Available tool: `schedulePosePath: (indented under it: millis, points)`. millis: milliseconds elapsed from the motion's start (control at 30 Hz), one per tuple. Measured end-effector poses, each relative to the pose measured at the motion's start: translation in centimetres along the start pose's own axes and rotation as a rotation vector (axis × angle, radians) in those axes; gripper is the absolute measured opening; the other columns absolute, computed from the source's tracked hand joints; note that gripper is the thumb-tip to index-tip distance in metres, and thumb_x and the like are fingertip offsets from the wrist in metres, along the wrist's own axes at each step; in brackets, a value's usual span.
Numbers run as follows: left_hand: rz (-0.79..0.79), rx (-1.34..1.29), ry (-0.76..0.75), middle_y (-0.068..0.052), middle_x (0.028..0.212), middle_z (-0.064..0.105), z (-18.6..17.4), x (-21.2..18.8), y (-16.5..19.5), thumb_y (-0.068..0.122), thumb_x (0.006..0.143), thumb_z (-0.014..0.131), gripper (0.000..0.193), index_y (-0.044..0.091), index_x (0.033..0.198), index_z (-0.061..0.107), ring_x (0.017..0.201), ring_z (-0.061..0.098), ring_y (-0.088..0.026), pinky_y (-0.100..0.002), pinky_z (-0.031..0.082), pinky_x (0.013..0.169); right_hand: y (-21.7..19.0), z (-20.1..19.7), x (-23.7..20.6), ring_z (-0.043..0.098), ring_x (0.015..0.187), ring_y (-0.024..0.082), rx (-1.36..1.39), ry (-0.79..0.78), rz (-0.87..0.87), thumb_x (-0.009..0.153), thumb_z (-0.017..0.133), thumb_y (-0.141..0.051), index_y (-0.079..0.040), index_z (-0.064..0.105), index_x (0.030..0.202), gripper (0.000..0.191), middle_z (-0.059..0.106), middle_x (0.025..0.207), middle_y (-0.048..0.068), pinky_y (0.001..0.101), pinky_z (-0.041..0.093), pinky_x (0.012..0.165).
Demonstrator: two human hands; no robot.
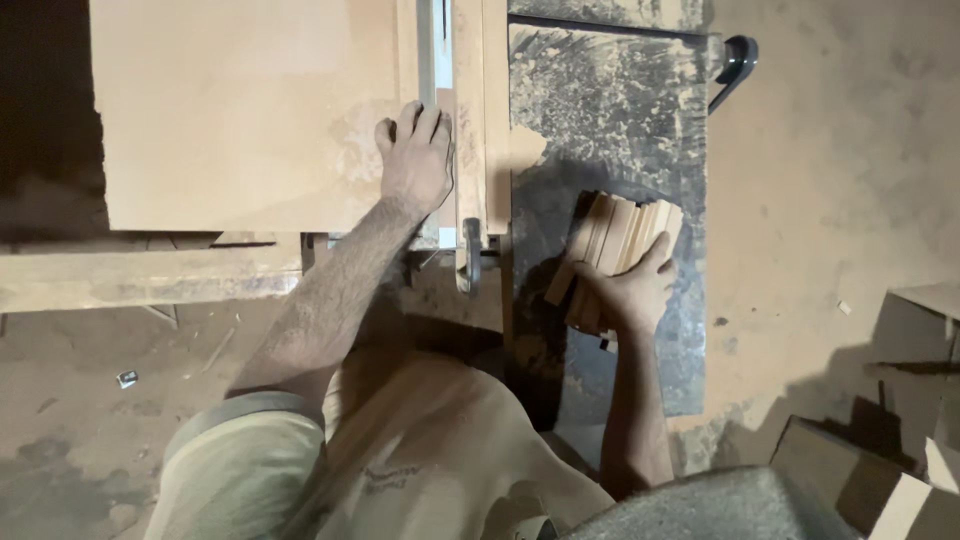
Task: The person empties a blue bucket of scrap wood pieces onto the saw table, then repeatedly feeds small wooden strips along the fence of a table saw, cutting them and stacking the cut pieces on the side table. At the end the person steps back from the saw.
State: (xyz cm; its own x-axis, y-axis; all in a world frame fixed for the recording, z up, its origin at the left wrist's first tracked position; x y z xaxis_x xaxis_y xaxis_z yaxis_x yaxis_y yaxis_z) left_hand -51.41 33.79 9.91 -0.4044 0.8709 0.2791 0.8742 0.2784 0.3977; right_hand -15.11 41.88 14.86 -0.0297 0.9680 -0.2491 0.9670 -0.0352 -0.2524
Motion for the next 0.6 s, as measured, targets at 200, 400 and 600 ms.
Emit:
schedulePosePath:
  millis: [200, 400, 600]
  points:
    - [0.011, 0.032, 0.003, -0.018, 0.142, 0.05, 0.4, 4.6, -1.3, 0.012, 0.093, 0.056, 0.046, -0.007, 0.135, 0.059, 0.14, 0.037, -0.036, -0.063, 0.026, 0.109, -0.1, 0.0, 0.1, 0.036, 0.14, 0.053, 0.007, -0.025, 0.003, 0.059, 0.096, -0.05, -0.012, 0.012, 0.164, 0.14, 0.028, 0.157, 0.033, 0.0591, 0.042, 0.108]
    - [0.026, 0.065, 0.004, -0.019, 0.139, 0.049, 1.5, 10.4, -3.3, 0.01, 0.093, 0.056, 0.047, -0.009, 0.136, 0.057, 0.141, 0.035, -0.037, -0.063, 0.025, 0.111, -0.1, -0.1, 0.4, 0.039, 0.137, 0.056, -0.037, 0.014, -0.024, 0.057, 0.098, -0.051, -0.007, 0.014, 0.162, 0.142, 0.031, 0.153, 0.036, 0.0598, 0.041, 0.11]
    - [0.041, 0.081, -0.011, -0.02, 0.14, 0.048, 2.7, 15.4, -5.3, 0.007, 0.093, 0.053, 0.046, -0.01, 0.135, 0.057, 0.141, 0.035, -0.037, -0.063, 0.025, 0.112, -0.3, 0.3, 0.6, 0.04, 0.134, 0.058, -0.075, 0.055, -0.091, 0.059, 0.095, -0.052, 0.003, 0.016, 0.162, 0.141, 0.032, 0.15, 0.04, 0.0616, 0.042, 0.106]
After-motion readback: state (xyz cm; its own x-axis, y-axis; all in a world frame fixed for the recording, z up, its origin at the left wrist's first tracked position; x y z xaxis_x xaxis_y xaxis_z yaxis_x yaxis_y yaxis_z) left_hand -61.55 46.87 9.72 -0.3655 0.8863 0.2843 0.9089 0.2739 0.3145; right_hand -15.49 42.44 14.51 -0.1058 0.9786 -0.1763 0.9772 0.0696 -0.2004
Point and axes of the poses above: each hand's wrist, its own x-axis towards the middle knuckle, its own z-axis out of the palm, y = z × x, the point moved 9 cm from there along x, towards the middle knuckle
